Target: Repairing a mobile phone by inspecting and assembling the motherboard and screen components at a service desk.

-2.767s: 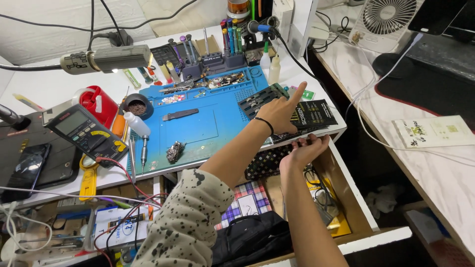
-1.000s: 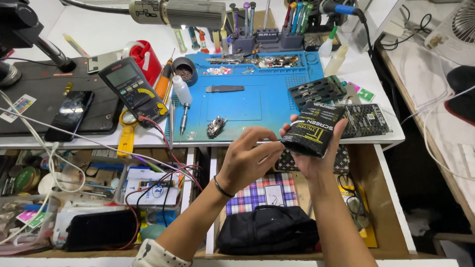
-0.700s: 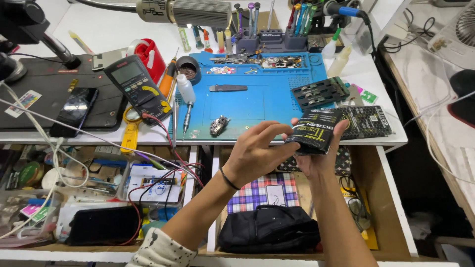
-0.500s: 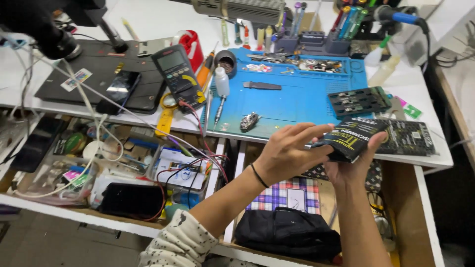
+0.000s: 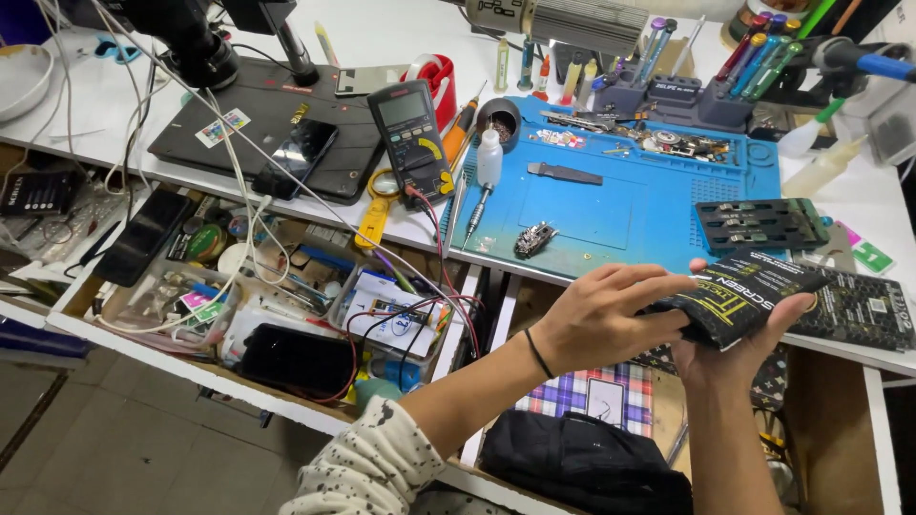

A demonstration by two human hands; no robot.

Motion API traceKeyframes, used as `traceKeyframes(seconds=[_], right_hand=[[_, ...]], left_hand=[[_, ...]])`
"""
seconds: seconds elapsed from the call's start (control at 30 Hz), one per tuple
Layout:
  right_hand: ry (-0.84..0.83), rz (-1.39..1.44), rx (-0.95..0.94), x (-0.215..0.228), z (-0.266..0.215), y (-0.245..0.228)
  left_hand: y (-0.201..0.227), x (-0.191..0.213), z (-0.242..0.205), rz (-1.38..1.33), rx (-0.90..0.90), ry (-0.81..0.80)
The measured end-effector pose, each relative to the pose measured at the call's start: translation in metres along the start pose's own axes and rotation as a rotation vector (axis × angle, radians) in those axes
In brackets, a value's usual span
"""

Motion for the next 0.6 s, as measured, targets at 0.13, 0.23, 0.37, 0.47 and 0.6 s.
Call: traceKeyframes(seconds=[0.13, 0.23, 0.37, 0.47, 0.6], right_hand=[[0.204, -0.014, -0.017, -0.006, -0.002, -0.004], [0.299, -0.011, -0.024, -0.010, -0.004, -0.009], [0.308, -0.008, -0.016, -0.010, -0.005, -0.006], [0.284, -0.011, -0.012, -0.002, -0.002, -0.002], [0.201, -0.031, 0.001, 0.001, -0.002, 0.001]], left_hand=[[-0.006, 0.075, -0.027, -0.028, -0.047, 0.146], [-0.054, 0.139, -0.103, -0.001, 0.136, 0.196], [-0.136, 0.251, -0.194, 0.426, 0.439, -0.062], [-0.190, 0.301, -0.211, 0.741, 0.468, -0.307], [-0.260, 0.319, -0.196, 1.022, 0.640, -0.486]])
Point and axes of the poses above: each hand's wrist, its own z-axis towards the middle knuckle, its own x-axis out of the back of the hand, y = z × x, the point moved 4 cm from there along z, towards the middle knuckle, and after that the axes turned 3 degrees about y, right-handed, at the moved point
